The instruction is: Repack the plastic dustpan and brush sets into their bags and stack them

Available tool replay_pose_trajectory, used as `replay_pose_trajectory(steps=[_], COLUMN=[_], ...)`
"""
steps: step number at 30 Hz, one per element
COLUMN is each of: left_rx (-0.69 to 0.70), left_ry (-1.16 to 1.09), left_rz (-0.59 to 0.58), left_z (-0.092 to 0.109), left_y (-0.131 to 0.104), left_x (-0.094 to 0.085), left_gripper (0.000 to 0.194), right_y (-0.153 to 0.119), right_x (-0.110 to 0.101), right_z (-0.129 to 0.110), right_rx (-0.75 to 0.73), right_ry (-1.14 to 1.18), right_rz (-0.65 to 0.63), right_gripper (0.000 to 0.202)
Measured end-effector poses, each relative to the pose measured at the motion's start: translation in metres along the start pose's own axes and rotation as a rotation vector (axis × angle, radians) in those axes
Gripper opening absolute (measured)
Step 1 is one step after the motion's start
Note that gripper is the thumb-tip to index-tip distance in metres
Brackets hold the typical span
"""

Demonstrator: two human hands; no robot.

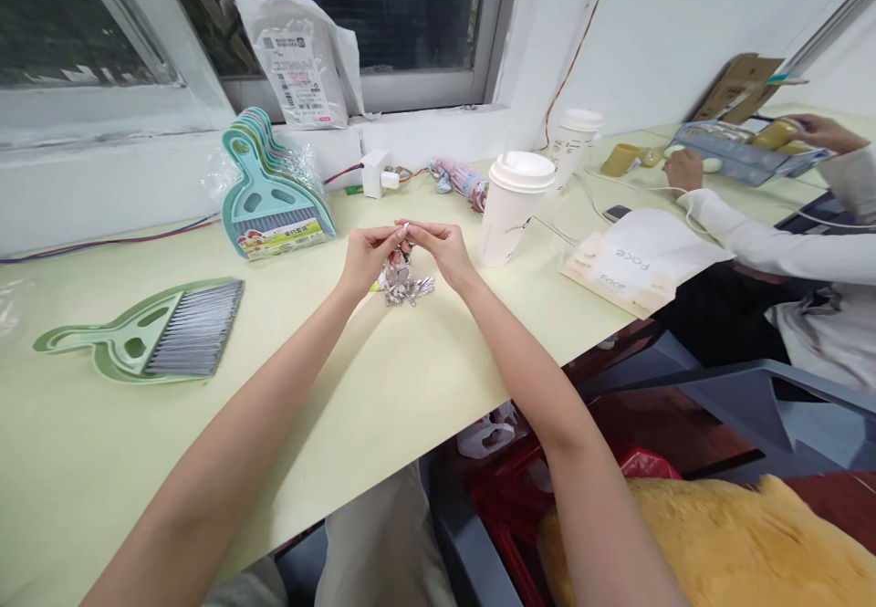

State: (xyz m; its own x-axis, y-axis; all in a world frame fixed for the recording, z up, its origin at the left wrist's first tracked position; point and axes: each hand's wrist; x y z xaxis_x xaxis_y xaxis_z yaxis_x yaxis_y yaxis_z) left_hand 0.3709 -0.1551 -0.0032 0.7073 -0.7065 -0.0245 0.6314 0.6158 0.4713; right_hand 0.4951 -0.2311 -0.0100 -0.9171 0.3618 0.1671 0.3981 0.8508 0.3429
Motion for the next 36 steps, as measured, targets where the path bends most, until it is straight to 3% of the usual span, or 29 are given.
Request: replay_pose_trajectory(steps=[3,12,36], left_rx=[0.026,0.019,0.063], left_ry=[0.041,0.021,0.097], left_rz=[0.031,-0.017,0.007], left_z=[-0.0015,-0.0024,0.0045], left_y=[-0.0022,-0.0028,-0.0075], left_x=[0.0030,0.0031,0.0067], left_gripper=[0.042,0.043,0.046], right_y=[0.0002,-0.0007,0.0010], right_x=[-0.0001,-0.0043,-0.0053], right_z=[0.0009,0.0010,0.0017], right_rx=[0.009,0.008,0.008], right_ry=[-0.016,0.004,-0.005], right_rz=[0.019,-0.033,0.021], right_gripper=[0.037,0.035,0.030])
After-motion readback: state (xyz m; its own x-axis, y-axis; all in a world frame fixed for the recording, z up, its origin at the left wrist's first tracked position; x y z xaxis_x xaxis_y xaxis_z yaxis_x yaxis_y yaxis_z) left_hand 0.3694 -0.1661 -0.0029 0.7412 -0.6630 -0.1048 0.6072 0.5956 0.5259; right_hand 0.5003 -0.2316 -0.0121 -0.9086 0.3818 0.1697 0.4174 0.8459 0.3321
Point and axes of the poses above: each hand's wrist, its own y-axis towards the middle knuckle, its own x-axis out of the palm, z = x × y, and after that the axes turned 2 degrees about -y, right-handed
